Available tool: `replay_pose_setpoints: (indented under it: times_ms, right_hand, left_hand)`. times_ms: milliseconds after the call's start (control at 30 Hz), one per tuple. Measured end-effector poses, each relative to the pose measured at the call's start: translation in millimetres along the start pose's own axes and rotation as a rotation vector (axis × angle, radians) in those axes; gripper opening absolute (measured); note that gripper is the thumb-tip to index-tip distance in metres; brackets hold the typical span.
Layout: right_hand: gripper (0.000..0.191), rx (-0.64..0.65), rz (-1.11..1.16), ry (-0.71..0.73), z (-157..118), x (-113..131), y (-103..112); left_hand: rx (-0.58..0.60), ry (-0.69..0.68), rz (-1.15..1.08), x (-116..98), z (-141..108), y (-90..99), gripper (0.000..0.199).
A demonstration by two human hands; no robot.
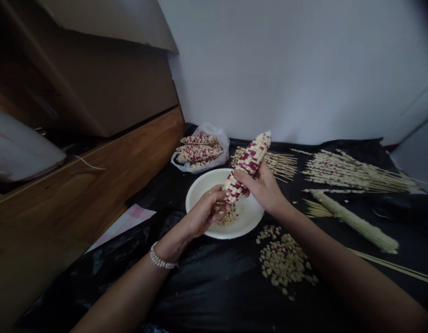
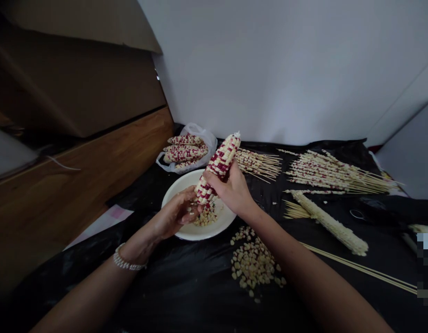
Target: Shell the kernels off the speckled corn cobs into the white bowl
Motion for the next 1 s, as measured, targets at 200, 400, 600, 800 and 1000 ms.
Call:
replay_pose_setpoints:
  times_ms: [200,400,600,800,1000]
  right_hand:
    - [0.048,-0.019,-0.055,-0.033,0,-5,0]
    - [0.05,-0.012,-0.17,-0.036,0,-7,1]
    - [0.044,0.051,-0.295,-0.028,-3,2,0]
    - [0.042,0.05,-0.318,-0.054,-4,4,-1]
    - [0.044,0.055,-0.245,-0.119,-3,-7,-1]
  left_hand:
    - [-0.037,-0.059,0.258,7,2,6.6,0.026]
    - [0.011,-0.265,0.684,-2,-8,5.3,0.033]
    - [0.112,-0.282,0.826,-4,-8,3.0,0.04]
    - [0.043,-0.314,0.841,-5,-8,-3.7,0.036]
    - [-0.008,-0.333,0.857,-4,-9,-3.9,0.027]
Point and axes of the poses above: each hand's wrist, its own z-axis towards the middle knuckle, its own y-axis out of the back of the hand, x = y × z, the point moved 4 cm from there along z, towards the middle knuckle, and after that the axes turned 3 degrees about y, right-handed, at the moved point
